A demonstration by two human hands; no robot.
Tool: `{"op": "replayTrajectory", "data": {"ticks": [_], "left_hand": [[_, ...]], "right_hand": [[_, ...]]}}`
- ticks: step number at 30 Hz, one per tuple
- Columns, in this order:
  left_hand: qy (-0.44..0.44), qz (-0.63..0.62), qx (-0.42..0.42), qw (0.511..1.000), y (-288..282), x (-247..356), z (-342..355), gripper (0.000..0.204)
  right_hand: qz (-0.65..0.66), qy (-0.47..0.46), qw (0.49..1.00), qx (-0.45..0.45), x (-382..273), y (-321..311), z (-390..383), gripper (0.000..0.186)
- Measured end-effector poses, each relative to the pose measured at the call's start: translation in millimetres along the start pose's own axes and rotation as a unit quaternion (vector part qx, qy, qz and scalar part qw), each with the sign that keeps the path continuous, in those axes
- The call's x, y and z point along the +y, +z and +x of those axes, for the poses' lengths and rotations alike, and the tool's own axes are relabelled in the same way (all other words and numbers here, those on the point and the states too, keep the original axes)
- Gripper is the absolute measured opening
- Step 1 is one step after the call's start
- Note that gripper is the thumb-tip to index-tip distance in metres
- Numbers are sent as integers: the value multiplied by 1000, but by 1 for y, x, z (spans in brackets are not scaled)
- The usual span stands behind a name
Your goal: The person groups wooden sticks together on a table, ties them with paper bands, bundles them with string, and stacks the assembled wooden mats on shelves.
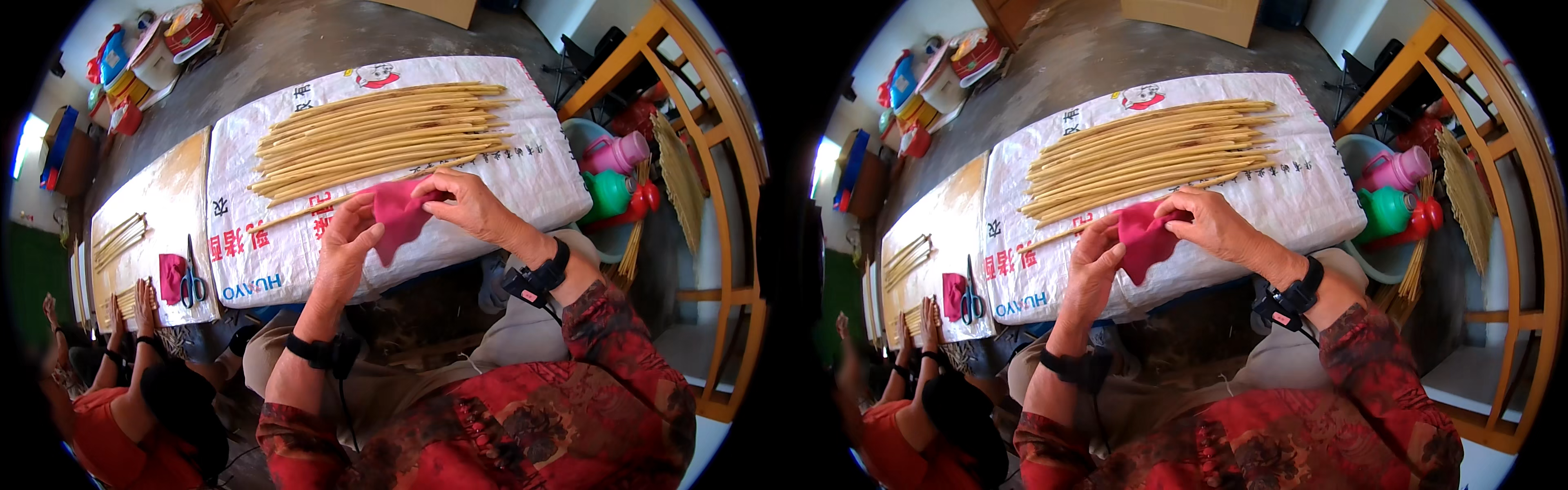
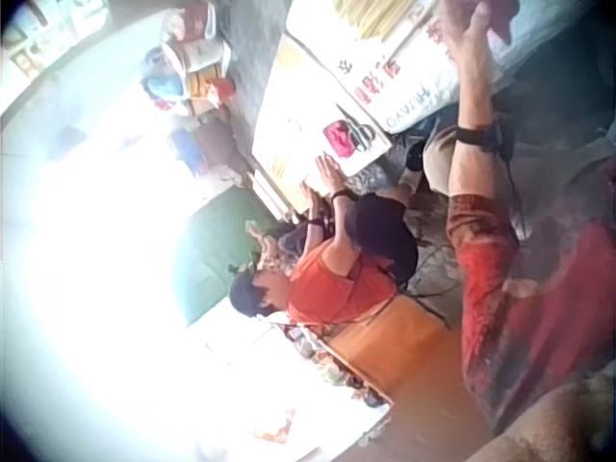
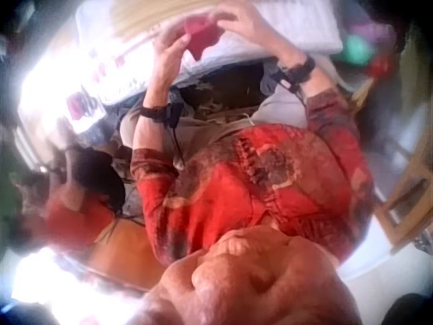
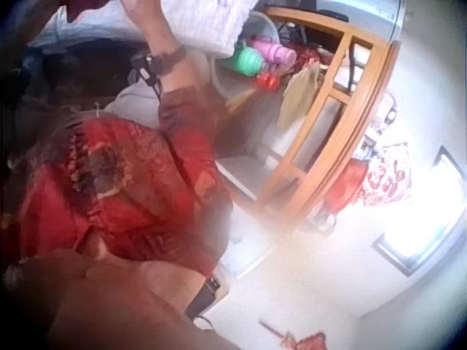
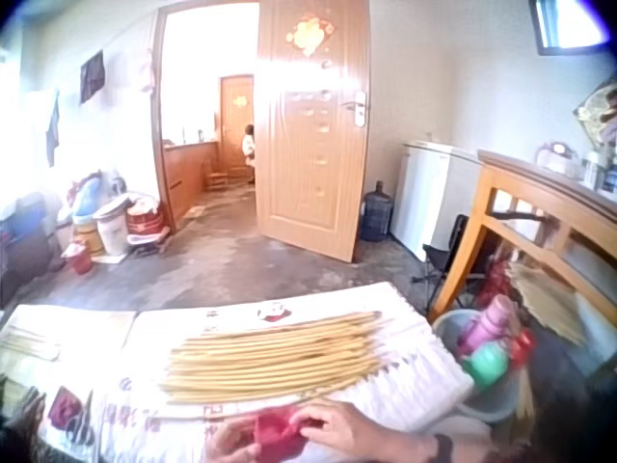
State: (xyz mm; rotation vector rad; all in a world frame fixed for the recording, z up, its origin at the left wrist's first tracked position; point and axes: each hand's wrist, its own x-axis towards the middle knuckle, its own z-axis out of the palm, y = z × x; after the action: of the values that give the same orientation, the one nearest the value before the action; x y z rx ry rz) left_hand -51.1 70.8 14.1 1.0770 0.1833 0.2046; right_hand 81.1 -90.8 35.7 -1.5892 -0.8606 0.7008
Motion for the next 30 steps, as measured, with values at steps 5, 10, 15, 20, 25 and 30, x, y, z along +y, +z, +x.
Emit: {"op": "replayTrajectory", "data": {"ticks": [5, 10, 15, 20, 25, 30], "left_hand": [[-74, -139, 54, 986, -18, -12, -1, 26], [-151, -194, 44, 968, -7, -14, -5, 26], [-202, -115, 15, 973, -6, -27, -3, 19], [-251, -159, 11, 955, 7, -26, -6, 18], [-117, -103, 25, 988, 1, -26, 3, 18], [-47, -4, 31, 998, -1, -21, -1, 20]], "right_hand": [[-171, -98, 979, 51, -15, -1, 3, 15], [-180, -132, 973, 57, -22, -2, 1, 17], [-189, -165, 966, 67, -20, -5, 1, 18], [-129, -145, 978, 75, -17, -6, 1, 18], [-64, -79, 992, 72, -11, -8, 2, 16], [-141, -70, 984, 79, -5, -14, 2, 18]]}}
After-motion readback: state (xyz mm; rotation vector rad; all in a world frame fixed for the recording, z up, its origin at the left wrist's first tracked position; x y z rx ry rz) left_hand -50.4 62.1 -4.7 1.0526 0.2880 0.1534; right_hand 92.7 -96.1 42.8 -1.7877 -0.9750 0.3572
